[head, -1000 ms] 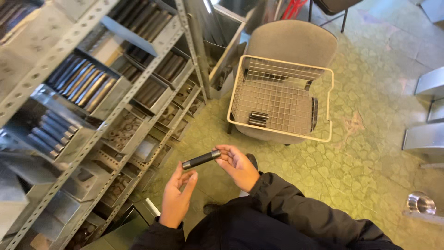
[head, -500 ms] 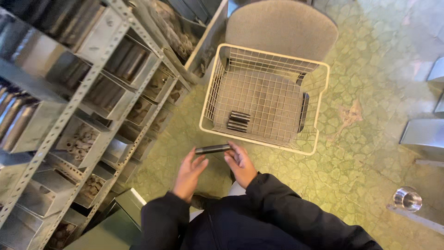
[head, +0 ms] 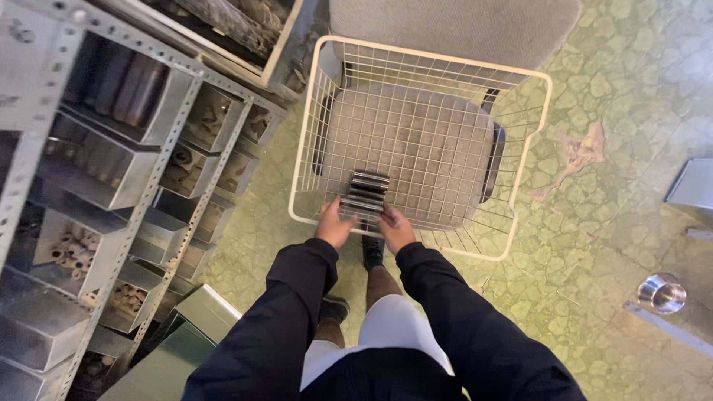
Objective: The person repeatedly picks cylindrical metal parts from labeled bins on a metal shelving unit and places them into a wire basket on a chair. The person handles the parts one at a time, transferring them from the shelf to the basket throughout the clip.
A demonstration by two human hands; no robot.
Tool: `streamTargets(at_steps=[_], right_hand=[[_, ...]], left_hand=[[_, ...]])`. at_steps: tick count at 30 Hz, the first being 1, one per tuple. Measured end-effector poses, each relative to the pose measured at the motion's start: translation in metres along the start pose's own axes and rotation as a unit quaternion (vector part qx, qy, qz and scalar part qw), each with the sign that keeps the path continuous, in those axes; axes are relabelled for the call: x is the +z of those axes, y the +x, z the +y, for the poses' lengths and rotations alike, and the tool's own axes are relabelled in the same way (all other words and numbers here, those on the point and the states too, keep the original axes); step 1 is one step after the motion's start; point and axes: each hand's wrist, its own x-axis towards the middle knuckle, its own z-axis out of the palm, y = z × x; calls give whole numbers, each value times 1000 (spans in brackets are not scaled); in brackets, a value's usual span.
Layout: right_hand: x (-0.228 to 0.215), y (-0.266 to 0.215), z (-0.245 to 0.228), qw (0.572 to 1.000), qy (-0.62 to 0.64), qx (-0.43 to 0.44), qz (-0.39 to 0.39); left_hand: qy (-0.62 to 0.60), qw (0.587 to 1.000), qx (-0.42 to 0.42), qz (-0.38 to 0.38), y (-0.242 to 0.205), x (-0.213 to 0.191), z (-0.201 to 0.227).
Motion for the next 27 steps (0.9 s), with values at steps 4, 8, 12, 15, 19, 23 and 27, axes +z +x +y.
streamTargets(at_steps=[4, 8, 12, 15, 19, 23, 27], right_hand=[[-15, 61, 56, 999, 13, 35, 12], [-23, 80, 60, 989, -121, 84, -8], [-7, 82, 40, 991, -104, 74, -34], [-20, 84, 51, 989, -122, 76, -27], [-3, 48, -25, 979, -169, 109, -34], [1, 33, -52, 971, -199, 126, -38], [-15, 37, -43, 953, -279, 114, -23]], left_hand=[[-18, 1000, -9, 9, 29, 13, -7], [0, 999, -32, -37, 13, 4, 31], [52, 996, -30, -68, 18, 1, 43], [63, 994, -36, -88, 26, 2, 52], [83, 992, -33, -87, 36, 6, 48], [128, 990, -4, -57, 54, 13, 17], [146, 988, 44, -6, 16, -7, 41]])
